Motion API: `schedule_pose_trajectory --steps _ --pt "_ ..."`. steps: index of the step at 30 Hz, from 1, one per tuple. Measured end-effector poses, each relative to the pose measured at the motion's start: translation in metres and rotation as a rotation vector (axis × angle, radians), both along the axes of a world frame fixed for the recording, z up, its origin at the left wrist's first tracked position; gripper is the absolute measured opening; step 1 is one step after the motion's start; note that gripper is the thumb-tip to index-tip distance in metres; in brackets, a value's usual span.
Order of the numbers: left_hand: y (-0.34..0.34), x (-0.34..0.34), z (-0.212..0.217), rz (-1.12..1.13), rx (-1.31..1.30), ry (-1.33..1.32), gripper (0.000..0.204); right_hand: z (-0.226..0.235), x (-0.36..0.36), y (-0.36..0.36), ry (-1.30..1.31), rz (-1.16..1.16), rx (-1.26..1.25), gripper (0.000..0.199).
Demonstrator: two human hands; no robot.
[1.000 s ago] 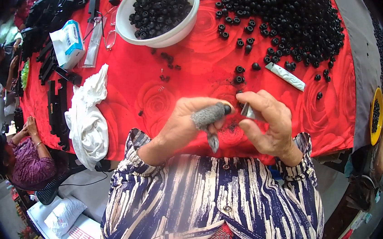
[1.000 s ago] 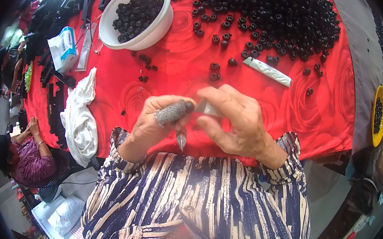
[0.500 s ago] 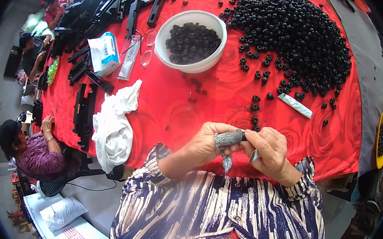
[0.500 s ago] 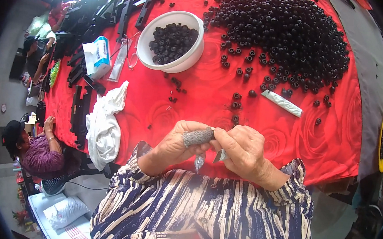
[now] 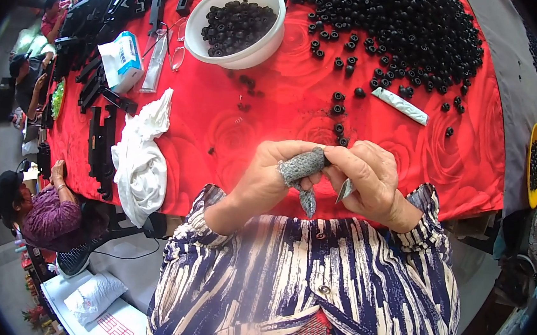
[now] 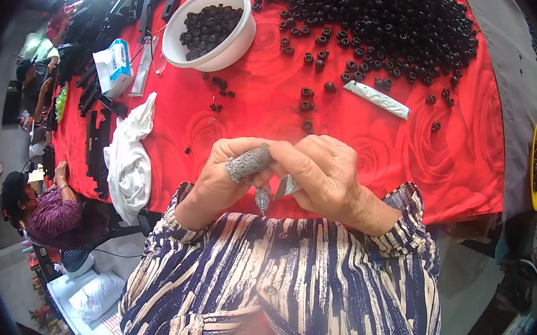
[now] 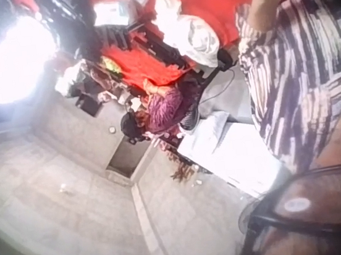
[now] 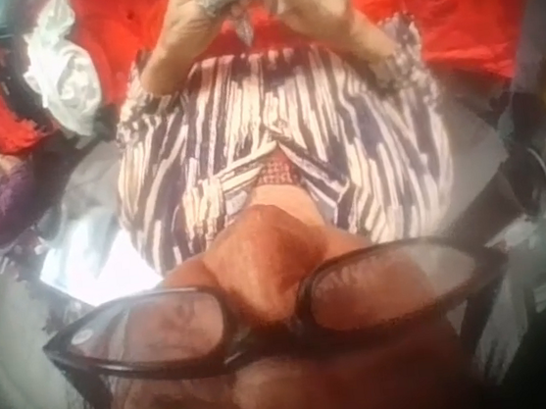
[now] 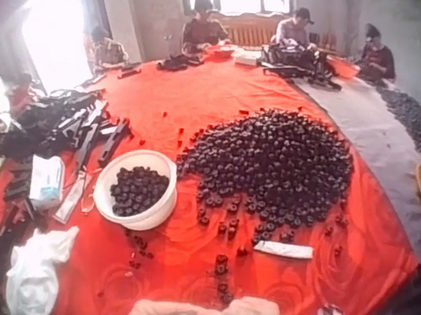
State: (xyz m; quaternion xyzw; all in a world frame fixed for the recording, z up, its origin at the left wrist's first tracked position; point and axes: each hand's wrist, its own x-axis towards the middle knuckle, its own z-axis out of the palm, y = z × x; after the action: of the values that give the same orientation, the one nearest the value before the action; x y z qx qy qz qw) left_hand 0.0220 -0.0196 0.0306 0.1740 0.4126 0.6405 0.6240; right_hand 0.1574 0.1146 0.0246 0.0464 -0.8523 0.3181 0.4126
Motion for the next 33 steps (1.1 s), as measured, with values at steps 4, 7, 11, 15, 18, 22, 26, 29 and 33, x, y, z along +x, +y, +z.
schedule_pose_trajectory --steps 4,7,11,15,18,22,26,29,33 --pt "0.000 0.000 -0.003 -0.023 -0.005 -0.058 0.024 -0.005 0.002 0.002 0.010 0.001 0.040 0.050" --pt "0.000 0.004 0.000 0.026 -0.037 -0.116 0.024 -0.007 0.000 -0.001 0.066 -0.028 0.016 0.045" --pt "0.002 0.004 -0.003 0.001 -0.014 -0.205 0.024 -0.007 0.002 0.000 0.060 -0.035 0.033 0.039" --pt "0.003 0.004 -0.001 0.004 -0.021 -0.144 0.024 -0.006 0.005 0.008 0.016 0.075 -0.050 0.036" --pt "0.000 0.000 0.003 0.008 -0.001 -0.080 0.025 0.009 0.003 0.008 -0.130 0.162 -0.340 0.035" --pt "0.002 -0.006 0.007 -0.019 0.026 -0.025 0.027 0.008 0.006 0.012 -0.272 0.137 -0.470 0.023" --pt "0.004 -0.005 0.002 0.012 -0.004 -0.016 0.027 -0.001 0.005 0.012 -0.331 0.130 -0.472 0.021" --pt "0.005 -0.004 0.001 0.007 -0.034 0.022 0.026 -0.001 0.004 0.012 -0.339 0.085 -0.422 0.019" --pt "0.005 -0.005 0.001 -0.004 -0.012 0.071 0.026 0.002 0.003 0.013 -0.364 0.082 -0.388 0.018"
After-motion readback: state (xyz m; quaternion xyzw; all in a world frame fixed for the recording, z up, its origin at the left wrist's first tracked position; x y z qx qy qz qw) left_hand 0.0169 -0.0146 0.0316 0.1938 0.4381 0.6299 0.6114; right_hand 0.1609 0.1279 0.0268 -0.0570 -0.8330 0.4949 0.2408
